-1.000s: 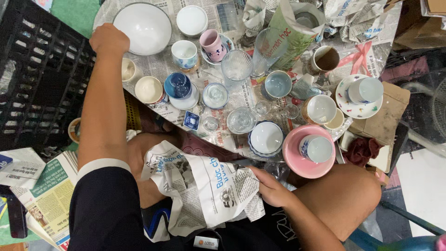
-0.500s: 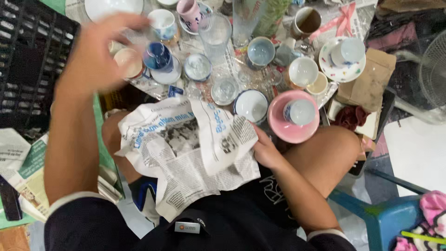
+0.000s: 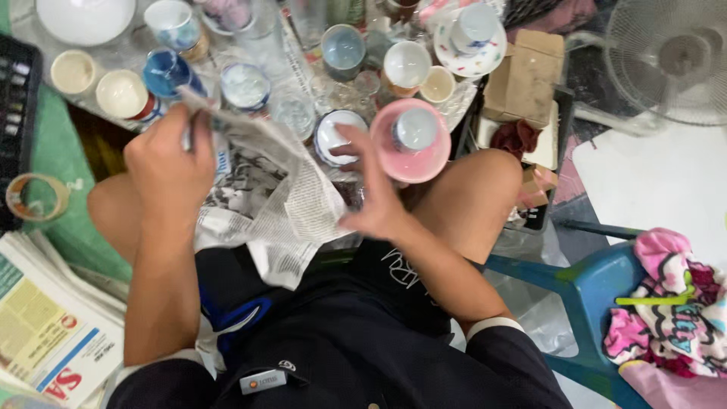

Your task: The person sits cross-legged and wraps various ceramic dishes, including bowls and cups, with newspaper. They fold the paper around each item and place the wrapped bundle into a black plastic crate.

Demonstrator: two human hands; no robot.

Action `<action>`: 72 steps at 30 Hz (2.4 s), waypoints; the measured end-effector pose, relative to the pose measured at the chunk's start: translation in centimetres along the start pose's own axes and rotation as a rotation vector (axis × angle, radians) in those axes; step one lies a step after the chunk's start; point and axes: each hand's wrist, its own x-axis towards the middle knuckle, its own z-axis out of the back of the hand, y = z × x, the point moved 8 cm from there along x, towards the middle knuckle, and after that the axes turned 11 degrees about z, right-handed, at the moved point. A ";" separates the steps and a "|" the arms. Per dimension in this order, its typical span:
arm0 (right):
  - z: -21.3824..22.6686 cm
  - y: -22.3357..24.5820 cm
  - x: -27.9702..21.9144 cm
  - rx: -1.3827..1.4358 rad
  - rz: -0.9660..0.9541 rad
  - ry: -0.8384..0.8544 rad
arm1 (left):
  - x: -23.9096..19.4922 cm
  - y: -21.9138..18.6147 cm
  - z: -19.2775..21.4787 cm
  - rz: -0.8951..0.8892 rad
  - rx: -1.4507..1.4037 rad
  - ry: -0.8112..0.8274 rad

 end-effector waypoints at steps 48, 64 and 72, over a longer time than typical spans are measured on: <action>8.7 -8.0 -2.9 -0.147 -0.237 -0.553 | -2.3 6.9 -7.1 0.381 -0.763 0.625; 13.6 -6.5 -3.6 -0.244 -0.038 -0.876 | -6.2 7.1 -11.3 0.330 -0.992 1.057; 13.3 -5.1 -2.6 -0.244 -0.035 -0.750 | -4.5 7.4 -8.6 0.462 -0.864 1.063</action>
